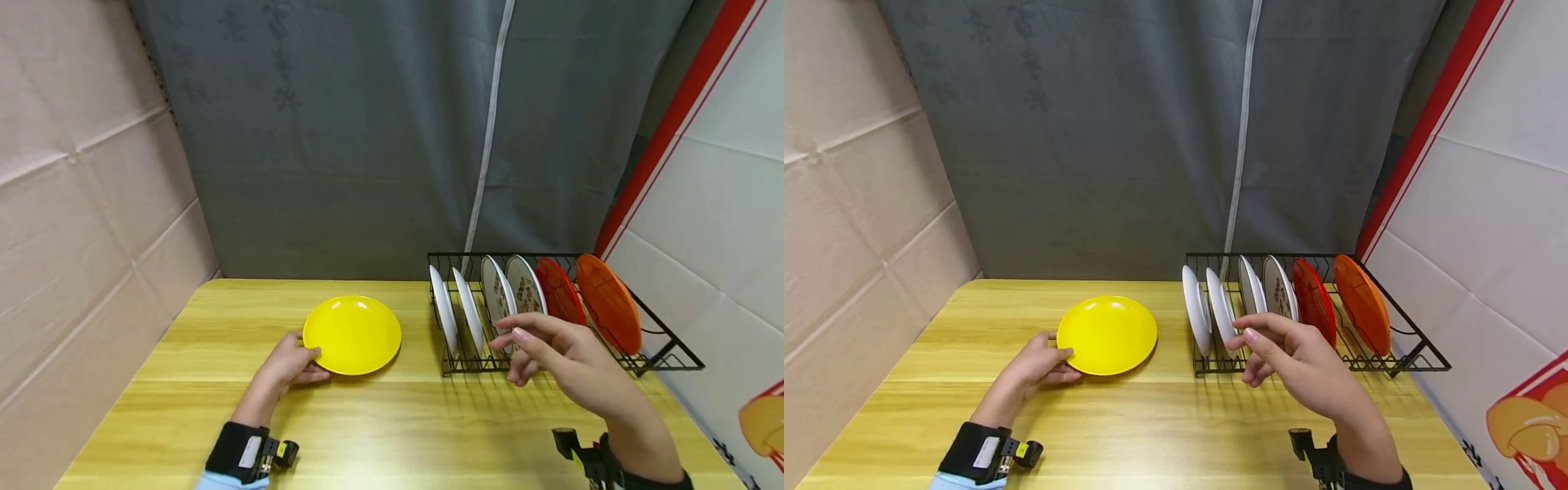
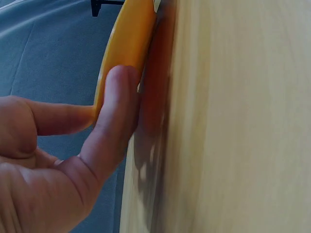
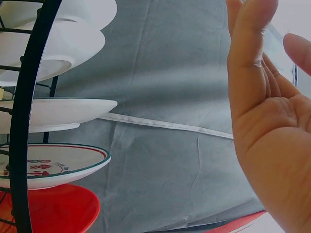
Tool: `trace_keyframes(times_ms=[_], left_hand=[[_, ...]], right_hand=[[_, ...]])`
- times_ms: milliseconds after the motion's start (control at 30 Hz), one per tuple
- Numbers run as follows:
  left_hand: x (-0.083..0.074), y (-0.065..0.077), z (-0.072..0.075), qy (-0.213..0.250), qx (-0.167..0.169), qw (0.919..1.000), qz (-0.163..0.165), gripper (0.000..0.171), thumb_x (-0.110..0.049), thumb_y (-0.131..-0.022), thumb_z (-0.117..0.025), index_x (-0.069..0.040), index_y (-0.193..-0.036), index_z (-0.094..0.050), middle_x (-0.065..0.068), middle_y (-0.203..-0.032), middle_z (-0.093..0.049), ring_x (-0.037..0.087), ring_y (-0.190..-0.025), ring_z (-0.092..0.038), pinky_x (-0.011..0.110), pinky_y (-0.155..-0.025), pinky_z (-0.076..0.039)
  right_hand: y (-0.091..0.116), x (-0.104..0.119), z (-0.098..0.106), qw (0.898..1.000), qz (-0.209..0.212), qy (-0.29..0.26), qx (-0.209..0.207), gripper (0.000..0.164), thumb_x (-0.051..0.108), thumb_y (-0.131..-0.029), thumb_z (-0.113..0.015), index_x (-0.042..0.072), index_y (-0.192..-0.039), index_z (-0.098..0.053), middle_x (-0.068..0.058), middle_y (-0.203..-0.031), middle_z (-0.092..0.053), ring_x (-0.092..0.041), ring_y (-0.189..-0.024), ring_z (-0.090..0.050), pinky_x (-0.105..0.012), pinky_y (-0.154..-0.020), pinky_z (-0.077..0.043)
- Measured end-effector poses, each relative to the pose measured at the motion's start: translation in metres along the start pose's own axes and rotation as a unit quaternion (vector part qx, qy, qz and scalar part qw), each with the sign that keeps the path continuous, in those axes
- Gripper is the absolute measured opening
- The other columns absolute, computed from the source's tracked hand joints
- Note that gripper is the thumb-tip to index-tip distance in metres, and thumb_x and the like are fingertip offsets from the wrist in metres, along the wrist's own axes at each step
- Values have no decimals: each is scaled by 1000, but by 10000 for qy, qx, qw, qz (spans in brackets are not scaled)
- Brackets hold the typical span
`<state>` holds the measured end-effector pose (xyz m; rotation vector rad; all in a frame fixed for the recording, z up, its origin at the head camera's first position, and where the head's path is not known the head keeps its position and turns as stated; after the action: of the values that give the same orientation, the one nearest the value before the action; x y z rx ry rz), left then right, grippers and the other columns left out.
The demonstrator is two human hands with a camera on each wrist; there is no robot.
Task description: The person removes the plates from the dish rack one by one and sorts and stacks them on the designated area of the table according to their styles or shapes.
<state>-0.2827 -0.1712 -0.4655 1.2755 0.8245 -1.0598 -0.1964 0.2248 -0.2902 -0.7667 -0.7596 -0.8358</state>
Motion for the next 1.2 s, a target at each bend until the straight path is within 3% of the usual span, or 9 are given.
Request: trace_keyframes(times_ms=[133,367,467,567,700,833,967,1067,1200], left_hand=[[1,1,-2,-70,114,9999,71,56,2,-110,-43,8,-161,-20,27,-106,-64,23,-68,-75,42,-72,-68],[3,7,-1,-950,-53,9948,376,62,-7,-114,-42,2,-165,-8,21,-95,-58,23,-66,-68,36,-66,-66],[-3,11,1,-1412,-148,9892,361,67,-14,-115,-44,4,-166,-4,19,-91,-59,24,-66,-66,35,-63,-65],[-19,19,5,-2190,-303,9752,133,74,-24,-114,-46,6,-166,-2,20,-89,-63,24,-64,-65,33,-60,-62],[-58,38,8,-3155,-555,9437,-822,72,-32,-112,-51,2,-165,-17,24,-111,-72,28,-84,-73,39,-70,-61],[-96,69,4,-3072,-632,9340,-1713,65,-36,-111,-56,-9,-164,-31,20,-138,-67,36,-119,-70,48,-91,-64],[-123,102,-5,-2824,-783,9236,-2473,55,-34,-110,-58,-15,-159,-43,12,-135,-68,32,-124,-68,49,-99,-63],[-139,126,-14,-2712,-969,8989,-3301,44,-24,-108,-62,-13,-151,-54,6,-125,-72,23,-115,-70,43,-95,-65],[-154,155,-24,-2605,-1165,8536,-4358,37,-12,-103,-68,-12,-139,-65,-2,-111,-75,12,-102,-71,34,-86,-67]], right_hand=[[1,1,0,10000,25,50,34,31,4,-112,-48,4,-139,-62,10,-114,-78,-22,-74,-75,-34,-67,-66],[1,2,1,9998,-17,128,147,31,6,-113,-47,3,-140,-62,11,-117,-77,-21,-77,-76,-34,-69,-66],[1,2,0,9997,-108,87,210,30,7,-113,-48,3,-139,-62,10,-117,-77,-22,-78,-76,-35,-70,-66],[1,2,0,9995,-215,47,241,29,9,-113,-49,4,-139,-62,9,-117,-77,-23,-79,-76,-36,-71,-67],[0,2,0,9995,-182,11,269,30,9,-113,-48,3,-139,-61,8,-117,-77,-23,-80,-76,-36,-72,-67],[-1,0,-1,9993,-140,-65,332,31,7,-113,-48,2,-141,-60,8,-120,-76,-22,-83,-75,-35,-73,-67],[-2,-4,-2,9990,-222,-90,367,32,8,-113,-48,1,-143,-59,10,-120,-76,-22,-86,-75,-35,-73,-67],[-2,-4,-3,9989,-248,-86,389,32,9,-113,-48,1,-143,-59,11,-121,-76,-22,-86,-75,-35,-73,-67],[-3,-4,-4,9988,-244,-82,407,32,9,-113,-48,1,-141,-60,10,-121,-76,-22,-86,-75,-35,-73,-67]])
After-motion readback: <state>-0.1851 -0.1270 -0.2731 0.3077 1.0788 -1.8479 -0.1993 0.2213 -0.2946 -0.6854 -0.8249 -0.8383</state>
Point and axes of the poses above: each hand's wrist, its own y-axis away from the middle knuckle, its own z-axis out of the back of the hand, x = y × z, the point moved 7 cm from there along -y, towards the middle knuckle
